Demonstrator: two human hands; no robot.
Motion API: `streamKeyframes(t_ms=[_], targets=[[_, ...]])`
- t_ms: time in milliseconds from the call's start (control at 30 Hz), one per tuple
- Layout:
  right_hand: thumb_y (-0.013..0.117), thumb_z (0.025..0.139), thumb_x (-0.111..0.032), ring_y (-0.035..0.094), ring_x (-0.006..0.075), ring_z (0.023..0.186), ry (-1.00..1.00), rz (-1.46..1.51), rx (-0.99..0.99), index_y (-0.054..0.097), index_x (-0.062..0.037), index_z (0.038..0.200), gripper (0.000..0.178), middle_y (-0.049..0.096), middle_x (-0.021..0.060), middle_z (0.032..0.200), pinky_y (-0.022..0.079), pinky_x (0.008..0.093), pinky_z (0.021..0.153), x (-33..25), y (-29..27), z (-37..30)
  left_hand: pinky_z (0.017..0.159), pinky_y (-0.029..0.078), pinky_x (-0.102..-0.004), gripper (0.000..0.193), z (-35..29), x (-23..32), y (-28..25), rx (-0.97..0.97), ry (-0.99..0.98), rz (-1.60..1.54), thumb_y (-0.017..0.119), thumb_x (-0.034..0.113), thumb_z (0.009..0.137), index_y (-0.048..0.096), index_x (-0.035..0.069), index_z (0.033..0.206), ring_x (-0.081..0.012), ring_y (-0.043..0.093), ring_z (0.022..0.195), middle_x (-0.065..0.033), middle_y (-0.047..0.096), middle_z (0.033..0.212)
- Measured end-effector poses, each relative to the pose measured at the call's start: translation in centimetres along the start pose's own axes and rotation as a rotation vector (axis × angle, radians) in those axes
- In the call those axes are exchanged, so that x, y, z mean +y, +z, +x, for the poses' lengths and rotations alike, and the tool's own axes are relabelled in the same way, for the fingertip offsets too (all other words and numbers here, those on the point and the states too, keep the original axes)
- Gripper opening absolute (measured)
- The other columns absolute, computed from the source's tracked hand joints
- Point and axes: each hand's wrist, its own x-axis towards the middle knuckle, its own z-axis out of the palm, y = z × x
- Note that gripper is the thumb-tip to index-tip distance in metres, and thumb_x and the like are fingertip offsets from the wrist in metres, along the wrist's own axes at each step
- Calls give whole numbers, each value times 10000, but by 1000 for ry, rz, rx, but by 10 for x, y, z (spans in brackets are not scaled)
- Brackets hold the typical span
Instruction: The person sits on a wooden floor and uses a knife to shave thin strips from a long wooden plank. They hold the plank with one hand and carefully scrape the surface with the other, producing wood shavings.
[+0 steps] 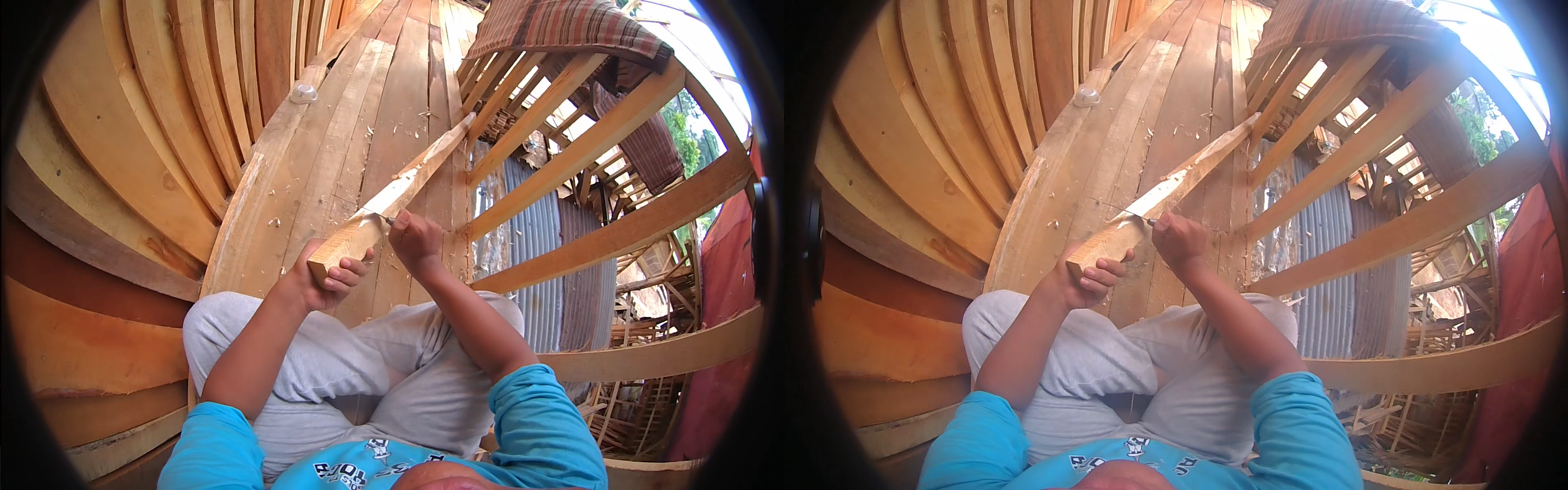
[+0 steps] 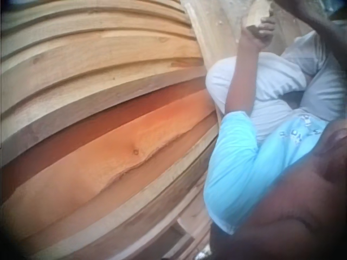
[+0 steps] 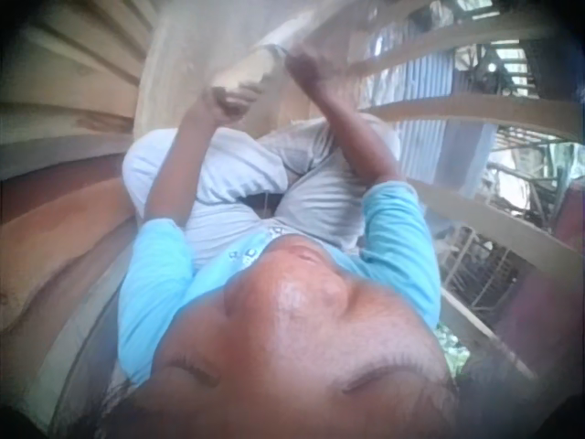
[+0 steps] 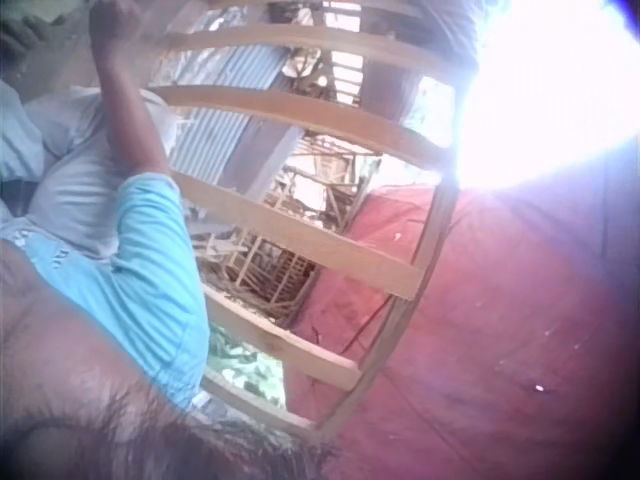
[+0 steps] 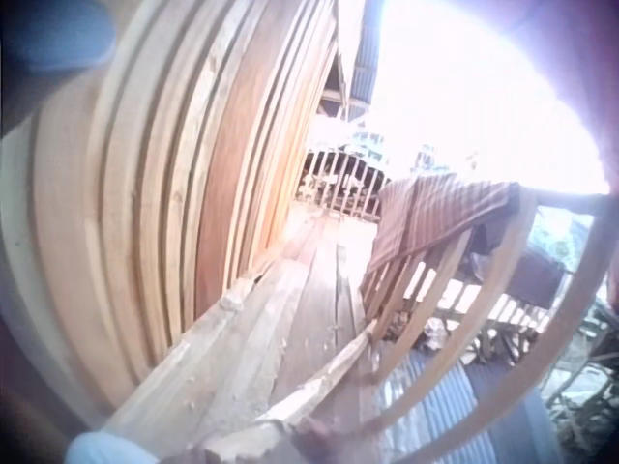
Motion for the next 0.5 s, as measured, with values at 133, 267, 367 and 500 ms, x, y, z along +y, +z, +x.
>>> streamKeyframes(t_ms=[133,267,367,500], targets=[[458,976,-269,594,387,572,16,153,-179,604,-57,689,386,606,174,634,460,484,558,-10,-7,15,345,421,-239,452,-7,14,6,45,3,91,319,330,990,476,-59,1159,-129,496,463,-56,487,693],[446,1011,-308,615,359,677,-49,218,-507,617,-37,776,397,617,174,698,449,457,614,-25,-48,40,350,414,-236,442,-15,23,13,72,10,178,332,342,983,487,-36,1153,-125,508,486,-48,489,696],[412,1026,-344,608,378,729,154,419,-693,628,-36,826,426,609,181,723,441,469,641,-19,-52,41,382,417,-242,446,-15,31,2,77,9,310,349,376,986,514,-2,1155,-130,538,542,-55,533,738],[354,1041,-406,583,398,677,306,258,-566,600,-10,752,549,581,196,681,431,466,643,-8,-30,26,457,495,-273,410,-10,25,6,290,111,553,405,349,998,539,1,1167,-162,604,599,-88,599,802]])
